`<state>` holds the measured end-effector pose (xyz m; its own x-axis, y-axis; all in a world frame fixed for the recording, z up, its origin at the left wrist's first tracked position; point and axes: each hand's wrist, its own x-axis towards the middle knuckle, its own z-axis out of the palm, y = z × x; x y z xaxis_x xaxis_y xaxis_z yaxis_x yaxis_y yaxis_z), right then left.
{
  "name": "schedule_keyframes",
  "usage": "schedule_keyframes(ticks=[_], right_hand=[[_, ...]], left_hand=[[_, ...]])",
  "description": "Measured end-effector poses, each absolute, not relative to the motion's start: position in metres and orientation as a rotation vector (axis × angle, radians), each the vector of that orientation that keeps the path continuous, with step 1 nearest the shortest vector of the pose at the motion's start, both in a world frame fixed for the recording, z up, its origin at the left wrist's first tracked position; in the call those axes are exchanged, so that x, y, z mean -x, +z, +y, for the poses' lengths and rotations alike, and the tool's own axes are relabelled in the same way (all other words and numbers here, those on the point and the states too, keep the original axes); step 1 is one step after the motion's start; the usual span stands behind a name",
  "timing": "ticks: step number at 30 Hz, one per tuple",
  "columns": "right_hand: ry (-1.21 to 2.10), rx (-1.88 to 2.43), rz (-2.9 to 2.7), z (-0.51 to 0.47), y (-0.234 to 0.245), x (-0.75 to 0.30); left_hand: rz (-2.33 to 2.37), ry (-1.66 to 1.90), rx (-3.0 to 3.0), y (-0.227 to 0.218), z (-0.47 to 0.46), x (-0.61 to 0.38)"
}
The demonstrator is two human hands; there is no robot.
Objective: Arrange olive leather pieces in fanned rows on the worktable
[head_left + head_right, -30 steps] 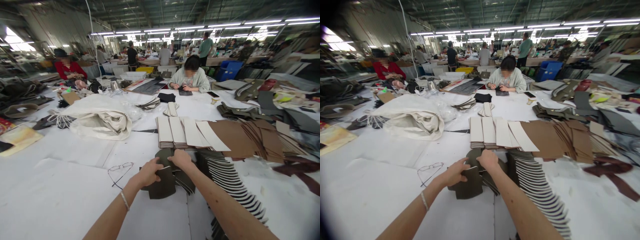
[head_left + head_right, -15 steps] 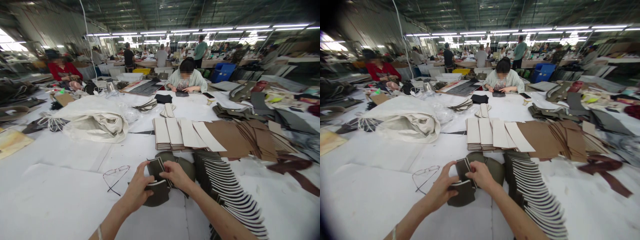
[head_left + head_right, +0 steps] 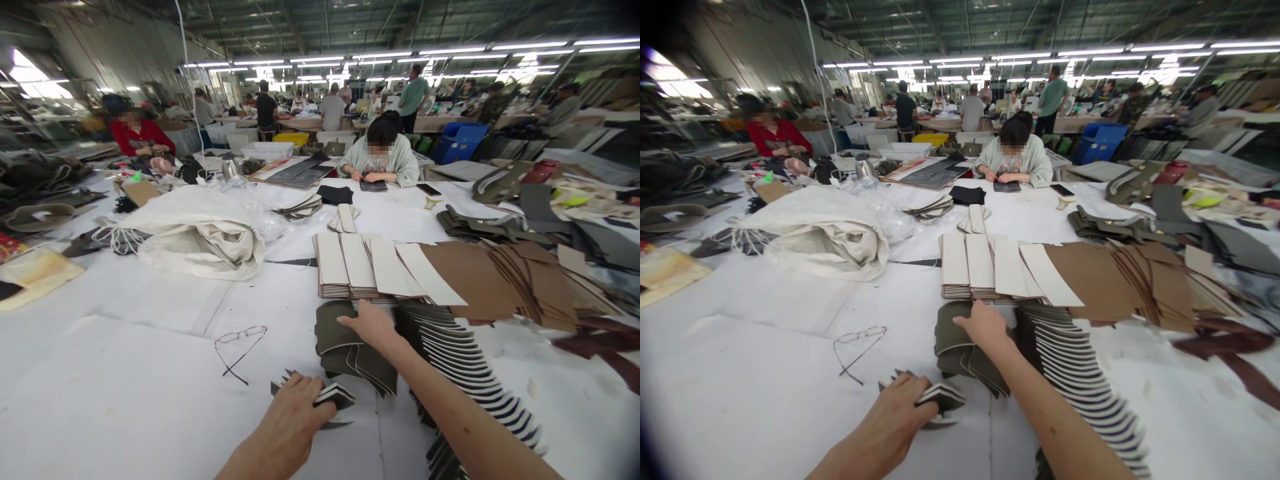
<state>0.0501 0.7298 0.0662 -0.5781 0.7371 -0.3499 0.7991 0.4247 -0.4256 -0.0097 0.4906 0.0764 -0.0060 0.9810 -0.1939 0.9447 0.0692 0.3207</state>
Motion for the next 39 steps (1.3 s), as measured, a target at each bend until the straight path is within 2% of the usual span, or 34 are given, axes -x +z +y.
schedule_keyframes(ticks=[5,9,13,17,19,22,30,34,39], right_hand=[[-0.984,-1.549,2.403,0.726,0.047,-0.014],[-1.416,-1.458,2.344,0.726,0.052,-0.018],[-1.919,-1.242,2.288,0.729,0.073,-0.066],[-2.107,-1.149,2.126,0.724,0.084,-0.135],[-2.032,-1.09,2.076,0.716,0.081,-0.162],[-1.668,-1.082,2.175,0.705,0.066,-0.182],[-0.808,-1.307,2.614,0.699,0.045,-0.167],[-0.663,-1.215,2.69,0.708,0.046,-0.147],[-0.647,-1.068,2.7,0.73,0.041,-0.136]], left_hand=[[1.997,0.087,-1.955,0.068,0.488,0.006],[1.966,0.095,-1.966,0.067,0.486,0.007],[1.936,0.113,-1.877,0.066,0.484,0.003],[1.894,0.049,-1.819,0.059,0.482,-0.012],[1.898,0.094,-1.84,0.054,0.481,-0.021],[1.943,0.194,-1.859,0.047,0.483,-0.034],[1.878,0.059,-1.893,0.056,0.518,-0.052],[1.921,0.196,-1.91,0.059,0.539,-0.047],[1.943,0.258,-1.881,0.053,0.55,-0.042]])
